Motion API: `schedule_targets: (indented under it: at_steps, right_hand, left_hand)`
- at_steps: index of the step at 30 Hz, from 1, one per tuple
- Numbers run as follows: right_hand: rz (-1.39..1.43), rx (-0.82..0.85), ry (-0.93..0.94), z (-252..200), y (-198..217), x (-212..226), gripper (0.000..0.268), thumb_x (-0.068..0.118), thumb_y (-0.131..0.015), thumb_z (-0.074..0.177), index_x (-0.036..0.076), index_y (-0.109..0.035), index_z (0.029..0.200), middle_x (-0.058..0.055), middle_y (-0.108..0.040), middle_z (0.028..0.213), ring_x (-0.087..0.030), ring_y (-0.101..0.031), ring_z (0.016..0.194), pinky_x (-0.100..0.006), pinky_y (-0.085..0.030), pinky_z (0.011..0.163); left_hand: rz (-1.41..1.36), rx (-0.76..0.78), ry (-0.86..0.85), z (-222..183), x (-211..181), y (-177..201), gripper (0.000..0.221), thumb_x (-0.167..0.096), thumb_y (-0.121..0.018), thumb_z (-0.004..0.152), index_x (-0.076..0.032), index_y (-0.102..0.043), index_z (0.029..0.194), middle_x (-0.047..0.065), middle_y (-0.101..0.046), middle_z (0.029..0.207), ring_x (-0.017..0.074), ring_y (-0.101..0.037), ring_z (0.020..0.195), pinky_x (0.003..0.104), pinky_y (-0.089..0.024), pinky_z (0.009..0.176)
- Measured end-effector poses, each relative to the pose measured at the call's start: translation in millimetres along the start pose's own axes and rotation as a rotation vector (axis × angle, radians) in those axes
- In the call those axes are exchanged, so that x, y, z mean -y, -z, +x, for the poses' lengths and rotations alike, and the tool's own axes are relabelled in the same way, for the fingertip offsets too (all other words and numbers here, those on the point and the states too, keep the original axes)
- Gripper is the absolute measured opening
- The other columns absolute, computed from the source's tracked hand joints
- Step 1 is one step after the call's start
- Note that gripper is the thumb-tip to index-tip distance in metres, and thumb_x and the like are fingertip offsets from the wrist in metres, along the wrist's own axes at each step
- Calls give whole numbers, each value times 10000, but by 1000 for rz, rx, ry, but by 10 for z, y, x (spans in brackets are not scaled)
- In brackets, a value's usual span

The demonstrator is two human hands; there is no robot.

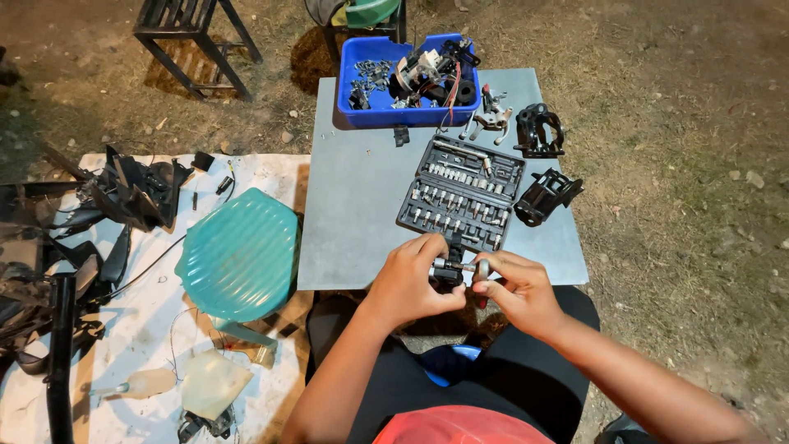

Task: The person sits outdoors at night at a small table with a motorcycle part and works on it by hand, using a socket wrench set and a screwdriver to loosen, fit and tighten fasteners on the component, repeatedly picking sockets from the case and repositioning the part while working.

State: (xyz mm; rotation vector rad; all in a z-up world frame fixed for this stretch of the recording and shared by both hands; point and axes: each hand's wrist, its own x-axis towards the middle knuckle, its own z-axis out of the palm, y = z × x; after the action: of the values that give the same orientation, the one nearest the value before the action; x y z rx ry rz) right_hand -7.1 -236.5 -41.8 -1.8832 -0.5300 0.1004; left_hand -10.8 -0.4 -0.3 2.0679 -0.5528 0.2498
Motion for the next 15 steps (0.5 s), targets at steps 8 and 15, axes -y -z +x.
schedule_targets:
  at_steps: [8, 15]
  right_hand:
    - [665, 28, -480, 61, -259, -266, 278, 221, -607, 1006, -41, -697, 1035, -66, -678, 844, -151, -669, 730, -293, -581, 676]
    - [981, 9, -677, 197, -365, -417, 330, 312, -583, 1018, -1, -678, 1060, -43, -646, 822, -147, -621, 679, -297, -539, 632]
  left_hand:
    - [110, -77, -112, -67, 359, -142, 416, -230, -828, 693, -53, -525, 918, 124, -581, 871, 358, -609, 867, 449, -520, 762]
    - [-21, -226, -11, -189, 633, -302, 441, -212, -845, 668, -53, -546, 950, 156, -631, 876, 356, -654, 817, 420, -551, 729]
